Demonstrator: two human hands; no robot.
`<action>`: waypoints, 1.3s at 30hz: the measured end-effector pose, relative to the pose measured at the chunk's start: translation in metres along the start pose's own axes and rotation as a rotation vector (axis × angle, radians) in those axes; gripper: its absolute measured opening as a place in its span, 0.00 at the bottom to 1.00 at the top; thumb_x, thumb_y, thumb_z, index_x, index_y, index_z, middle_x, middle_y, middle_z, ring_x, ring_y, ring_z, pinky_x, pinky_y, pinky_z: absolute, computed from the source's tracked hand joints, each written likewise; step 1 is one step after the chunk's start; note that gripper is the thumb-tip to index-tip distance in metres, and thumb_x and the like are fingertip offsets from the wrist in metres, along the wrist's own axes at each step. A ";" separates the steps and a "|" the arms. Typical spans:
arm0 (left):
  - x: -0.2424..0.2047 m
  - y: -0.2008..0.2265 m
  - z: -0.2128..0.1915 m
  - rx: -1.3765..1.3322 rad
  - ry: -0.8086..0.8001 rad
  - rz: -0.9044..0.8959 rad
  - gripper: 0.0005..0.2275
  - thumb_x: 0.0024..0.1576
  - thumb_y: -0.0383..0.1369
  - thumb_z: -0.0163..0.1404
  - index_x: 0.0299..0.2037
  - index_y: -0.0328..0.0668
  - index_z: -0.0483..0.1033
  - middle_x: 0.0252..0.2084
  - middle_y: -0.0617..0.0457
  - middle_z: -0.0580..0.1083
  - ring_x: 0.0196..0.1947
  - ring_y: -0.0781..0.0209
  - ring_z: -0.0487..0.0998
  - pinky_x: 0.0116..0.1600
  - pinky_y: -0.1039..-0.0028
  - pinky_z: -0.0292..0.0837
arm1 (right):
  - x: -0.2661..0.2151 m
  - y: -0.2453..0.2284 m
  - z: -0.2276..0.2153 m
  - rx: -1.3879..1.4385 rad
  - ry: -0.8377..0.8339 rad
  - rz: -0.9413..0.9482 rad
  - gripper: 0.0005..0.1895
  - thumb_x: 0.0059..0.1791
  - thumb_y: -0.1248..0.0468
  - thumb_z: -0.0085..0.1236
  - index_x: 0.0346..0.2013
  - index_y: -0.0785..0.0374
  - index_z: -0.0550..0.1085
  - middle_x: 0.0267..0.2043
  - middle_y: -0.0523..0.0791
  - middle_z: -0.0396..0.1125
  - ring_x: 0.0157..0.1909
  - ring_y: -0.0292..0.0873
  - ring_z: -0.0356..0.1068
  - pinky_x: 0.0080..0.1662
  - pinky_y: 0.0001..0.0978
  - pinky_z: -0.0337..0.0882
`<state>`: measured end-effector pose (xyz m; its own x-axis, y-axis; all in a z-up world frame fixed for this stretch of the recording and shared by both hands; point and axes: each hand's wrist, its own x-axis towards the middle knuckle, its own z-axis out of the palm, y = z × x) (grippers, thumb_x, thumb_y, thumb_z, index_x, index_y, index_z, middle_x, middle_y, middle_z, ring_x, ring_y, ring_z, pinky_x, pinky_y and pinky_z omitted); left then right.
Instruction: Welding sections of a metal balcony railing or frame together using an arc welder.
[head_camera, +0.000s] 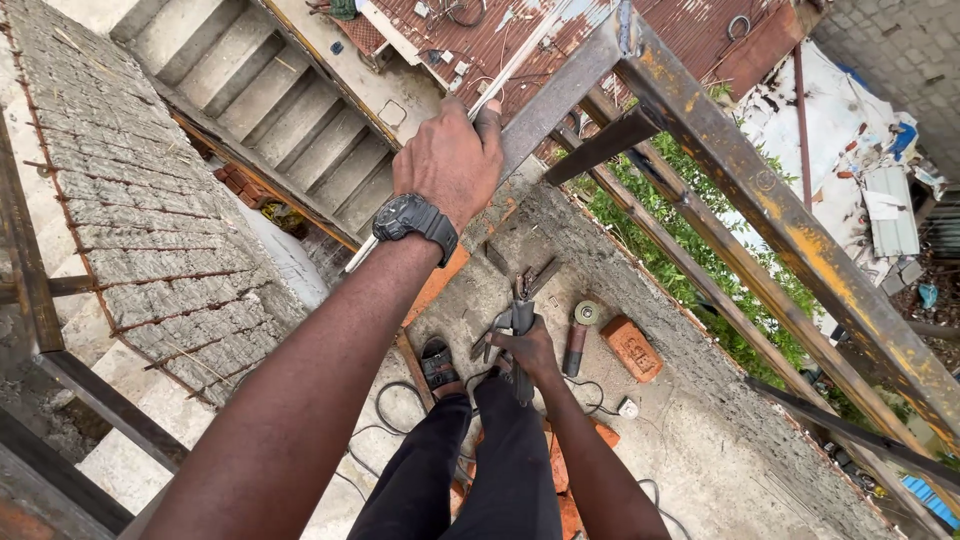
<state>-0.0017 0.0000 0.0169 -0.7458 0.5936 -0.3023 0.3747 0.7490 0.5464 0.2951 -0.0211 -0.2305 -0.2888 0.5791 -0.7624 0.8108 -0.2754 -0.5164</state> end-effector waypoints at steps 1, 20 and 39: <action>0.001 0.000 0.002 -0.009 0.004 0.003 0.23 0.67 0.50 0.35 0.46 0.36 0.73 0.27 0.46 0.76 0.30 0.49 0.81 0.36 0.57 0.78 | -0.003 0.003 -0.005 -0.006 0.008 -0.005 0.45 0.33 0.57 0.78 0.57 0.78 0.69 0.43 0.53 0.73 0.43 0.51 0.76 0.44 0.43 0.77; 0.005 0.005 0.009 -0.048 -0.005 -0.008 0.24 0.67 0.49 0.32 0.49 0.32 0.71 0.33 0.41 0.79 0.35 0.46 0.83 0.41 0.57 0.79 | -0.022 0.050 -0.050 -0.199 -0.121 -0.064 0.31 0.42 0.63 0.61 0.58 0.68 0.65 0.42 0.54 0.70 0.42 0.49 0.71 0.44 0.42 0.72; 0.002 0.004 0.009 -0.166 0.019 0.022 0.21 0.66 0.48 0.34 0.47 0.34 0.69 0.28 0.44 0.79 0.28 0.49 0.84 0.34 0.60 0.80 | 0.041 -0.149 -0.058 -0.270 0.457 -0.621 0.25 0.41 0.63 0.72 0.44 0.69 0.68 0.36 0.51 0.72 0.35 0.47 0.74 0.40 0.43 0.76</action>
<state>0.0032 0.0064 0.0113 -0.7491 0.6028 -0.2747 0.2965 0.6759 0.6747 0.1921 0.0886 -0.1625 -0.5369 0.8373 -0.1034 0.6827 0.3592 -0.6363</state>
